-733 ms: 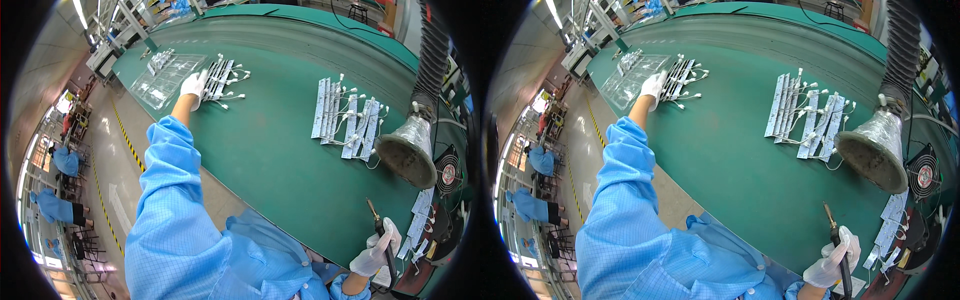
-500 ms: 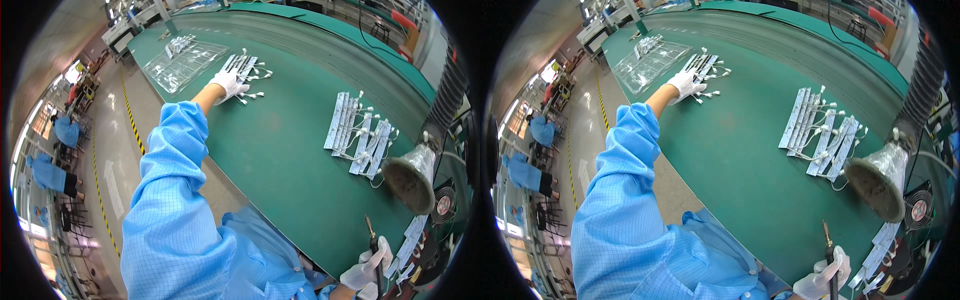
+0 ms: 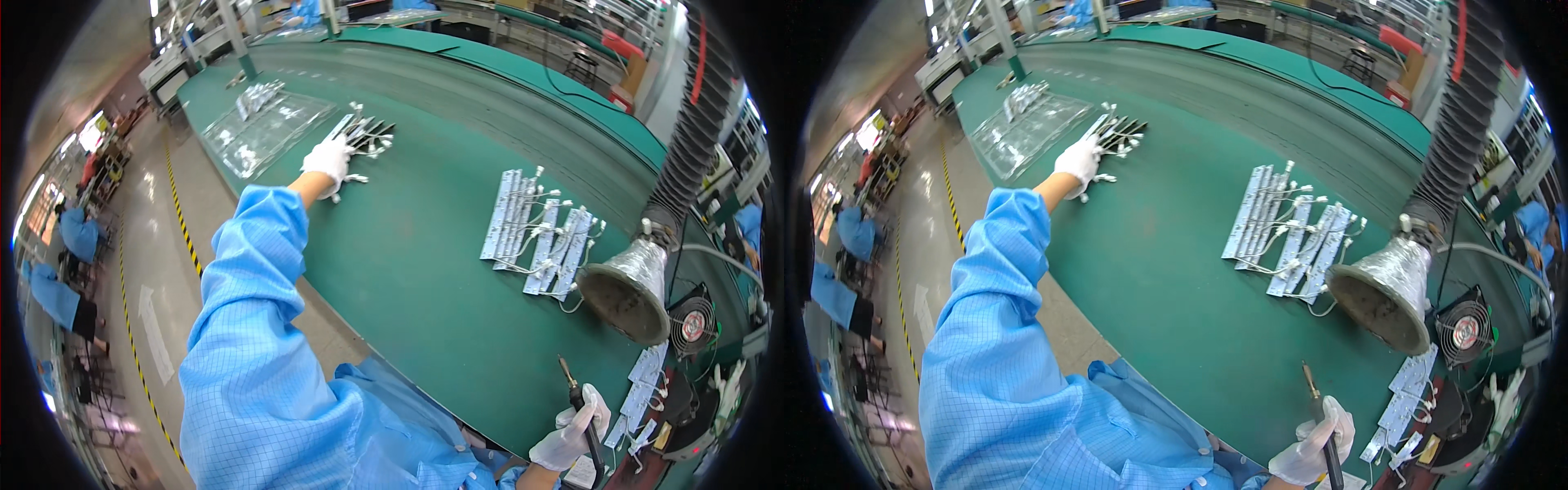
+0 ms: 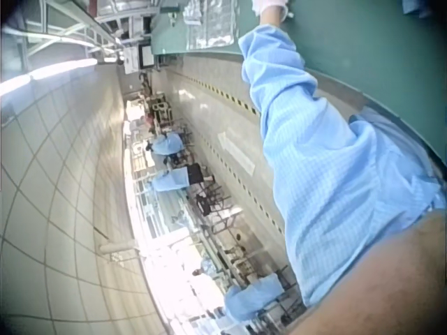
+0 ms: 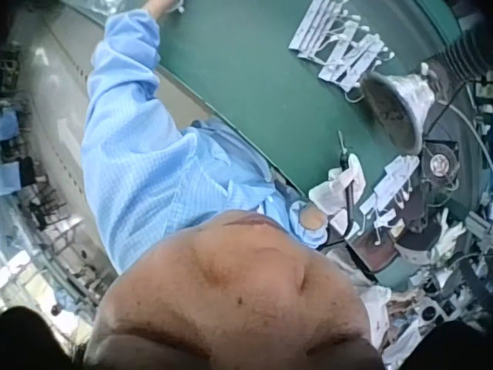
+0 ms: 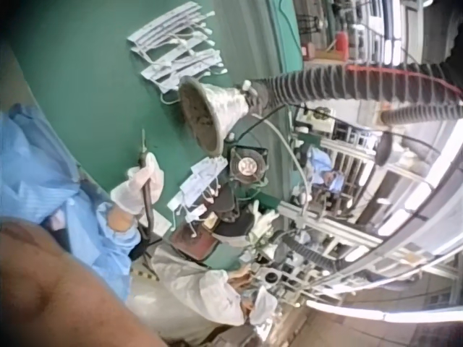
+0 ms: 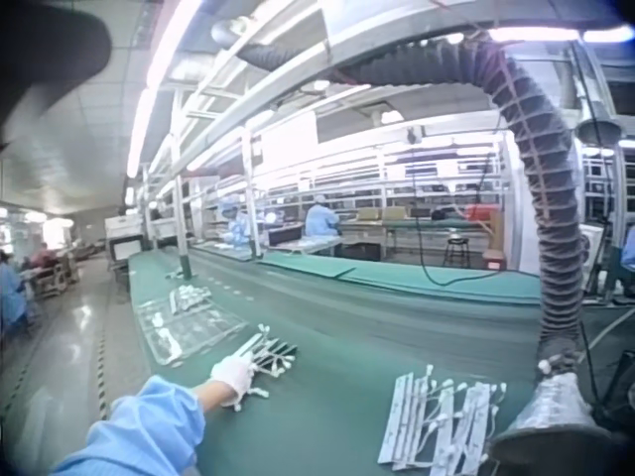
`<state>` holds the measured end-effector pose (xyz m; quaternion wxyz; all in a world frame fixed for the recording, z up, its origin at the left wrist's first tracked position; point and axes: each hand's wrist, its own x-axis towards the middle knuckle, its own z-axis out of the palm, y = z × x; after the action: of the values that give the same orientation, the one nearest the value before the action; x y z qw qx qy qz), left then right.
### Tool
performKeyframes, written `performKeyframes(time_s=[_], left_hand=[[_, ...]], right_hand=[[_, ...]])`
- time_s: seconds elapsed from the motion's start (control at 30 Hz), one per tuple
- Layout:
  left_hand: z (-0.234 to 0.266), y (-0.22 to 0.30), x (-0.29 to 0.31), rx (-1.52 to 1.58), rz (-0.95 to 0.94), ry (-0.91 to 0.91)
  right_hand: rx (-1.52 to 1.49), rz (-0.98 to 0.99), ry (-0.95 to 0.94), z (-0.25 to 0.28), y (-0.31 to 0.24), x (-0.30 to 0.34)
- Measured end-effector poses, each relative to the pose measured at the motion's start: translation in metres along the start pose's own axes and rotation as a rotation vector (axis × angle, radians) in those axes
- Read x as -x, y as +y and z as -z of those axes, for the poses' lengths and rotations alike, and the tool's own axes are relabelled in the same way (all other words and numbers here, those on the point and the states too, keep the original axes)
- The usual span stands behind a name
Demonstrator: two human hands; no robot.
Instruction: Soldering wires and components onto small printed circuit boards on an assembly line.
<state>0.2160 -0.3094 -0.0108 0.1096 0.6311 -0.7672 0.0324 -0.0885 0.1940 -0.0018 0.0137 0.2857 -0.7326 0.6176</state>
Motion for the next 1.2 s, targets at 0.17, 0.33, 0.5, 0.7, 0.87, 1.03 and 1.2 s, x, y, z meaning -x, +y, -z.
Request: performKeyframes(time_s=[0.17, 0.33, 0.5, 0.7, 0.87, 1.03, 1.2], left_hand=[[0.008, 0.011, -0.006, 0.066, -0.058, 0.049], [-0.007, 0.094, -0.092, 0.246, -0.121, 0.146], [0.013, 0.251, -0.116, 0.226, -0.210, 0.068], [-0.062, 0.322, -0.170, 0.320, -0.368, 0.080], [-0.037, 0.319, -0.154, 0.717, -0.318, -0.055], [-0.006, 0.256, -0.116, 0.528, -0.344, 0.238], [0.037, 0.249, 0.051, 0.185, -0.704, -0.315]], right_hand=[[0.352, 0.614, -0.126, 0.005, 0.016, -0.019], [0.279, 0.239, -0.169, 0.013, 0.002, -0.020], [0.272, 0.208, -0.075, 0.007, 0.001, -0.020], [0.319, 0.168, -0.120, -0.001, 0.002, -0.030], [0.296, 0.114, -0.083, -0.002, 0.003, -0.030], [0.283, 0.164, -0.058, -0.006, -0.005, -0.033], [0.286, 0.178, -0.103, 0.012, -0.002, -0.027]])
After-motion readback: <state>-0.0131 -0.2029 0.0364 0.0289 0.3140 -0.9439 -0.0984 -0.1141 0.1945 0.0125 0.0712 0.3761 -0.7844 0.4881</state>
